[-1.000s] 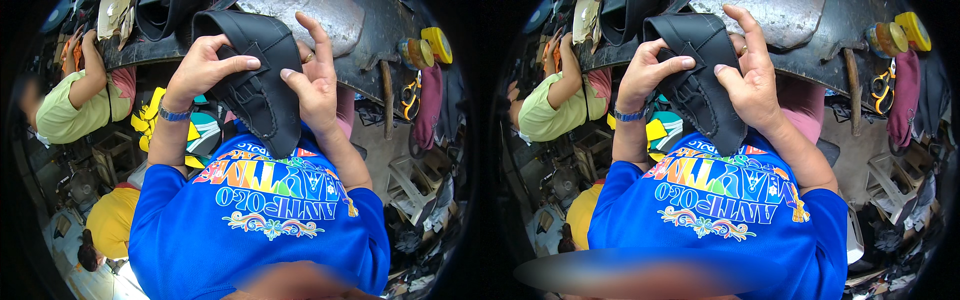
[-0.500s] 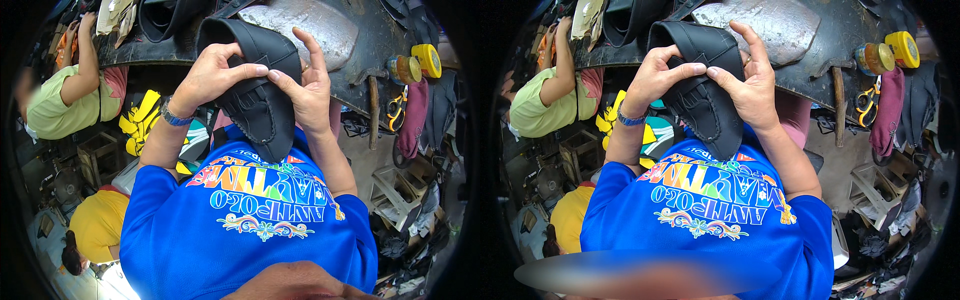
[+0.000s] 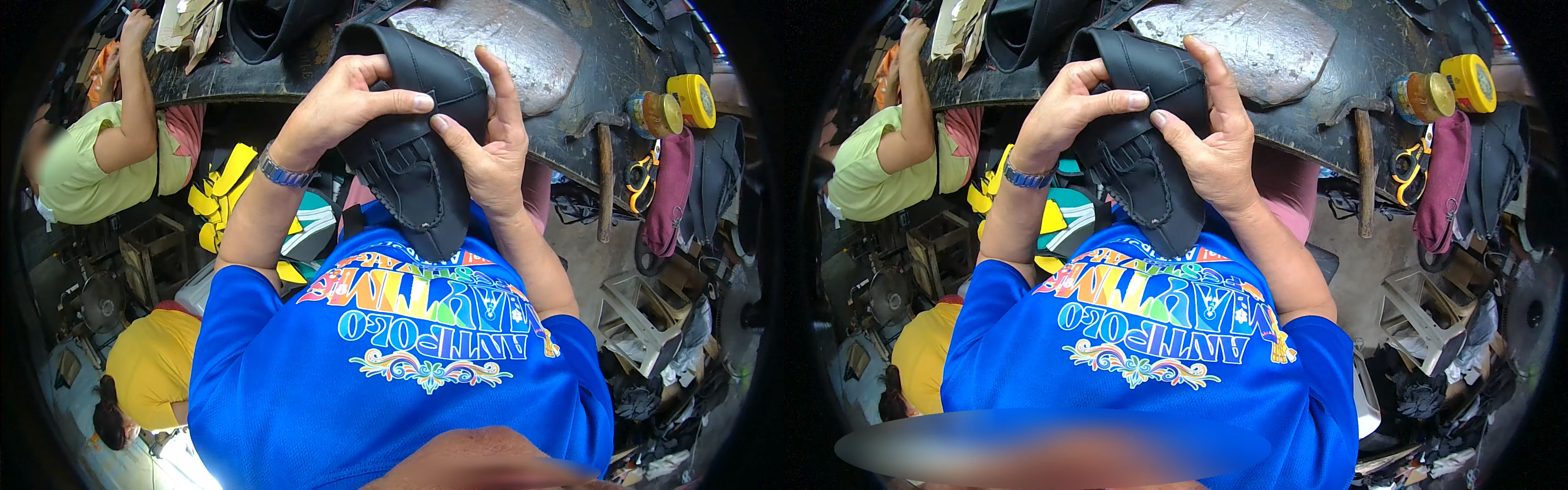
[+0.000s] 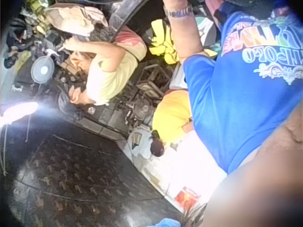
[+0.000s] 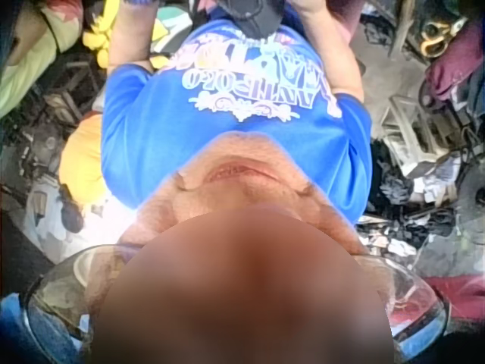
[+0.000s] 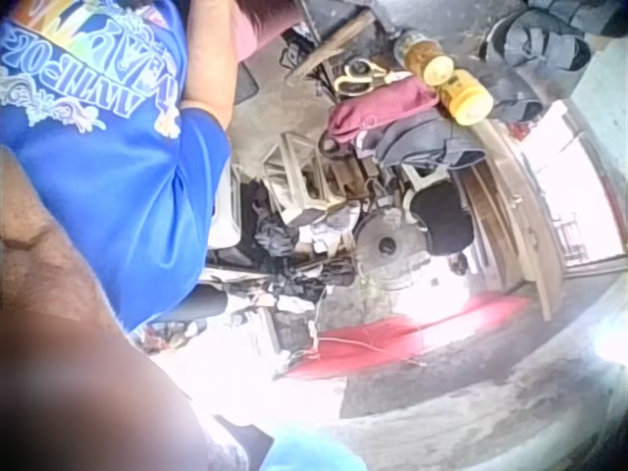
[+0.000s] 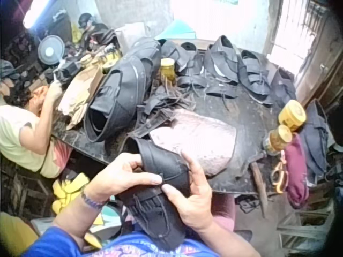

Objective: The person repeatedly picks up black slip-on shoes from a workbench, turns them over, and inspects the uppers, soles, and interiors. The person handles multiple shoes one at a time, placing each back on the bench after inspection.

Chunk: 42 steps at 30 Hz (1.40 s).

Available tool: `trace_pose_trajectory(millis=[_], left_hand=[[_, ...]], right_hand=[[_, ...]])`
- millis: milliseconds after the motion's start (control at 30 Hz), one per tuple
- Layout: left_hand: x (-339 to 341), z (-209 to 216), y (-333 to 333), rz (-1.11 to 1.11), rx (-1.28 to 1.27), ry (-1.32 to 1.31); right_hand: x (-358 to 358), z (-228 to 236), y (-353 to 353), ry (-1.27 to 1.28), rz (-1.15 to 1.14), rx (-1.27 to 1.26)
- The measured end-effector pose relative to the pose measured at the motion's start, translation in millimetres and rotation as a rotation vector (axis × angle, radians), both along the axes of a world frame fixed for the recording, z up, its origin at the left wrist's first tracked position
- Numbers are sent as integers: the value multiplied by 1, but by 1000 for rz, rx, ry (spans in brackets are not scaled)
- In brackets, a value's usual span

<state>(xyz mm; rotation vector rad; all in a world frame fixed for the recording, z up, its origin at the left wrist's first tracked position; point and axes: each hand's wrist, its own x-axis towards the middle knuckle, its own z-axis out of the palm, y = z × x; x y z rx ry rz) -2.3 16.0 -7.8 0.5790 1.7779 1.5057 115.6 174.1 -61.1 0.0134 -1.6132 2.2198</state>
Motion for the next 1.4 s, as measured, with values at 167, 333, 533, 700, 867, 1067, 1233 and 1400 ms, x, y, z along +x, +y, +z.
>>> trace_pose_trajectory(millis=[167,333,533,700,867,1067,1233,1400], left_hand=[[-1,-2,7,-23,-43,33],[2,-13,18,-21,-70,206],[9,-9,25,0,-175,357],[5,4,3,141,120,676],[18,-19,-25,467,225,237],[51,-55,-38,373,549,-602],[47,-62,-35,389,603,-938],[57,-62,-15,322,669,-1043]], right_hand=[[-1,-8,-3,36,-55,125],[-3,-4,-1,-109,-20,-106],[-7,7,12,-196,118,-351],[-3,13,20,-162,99,-415],[2,7,27,-115,103,-508],[7,-4,32,-37,79,-610],[10,-12,36,-11,90,-647],[15,-19,40,18,49,-596]])
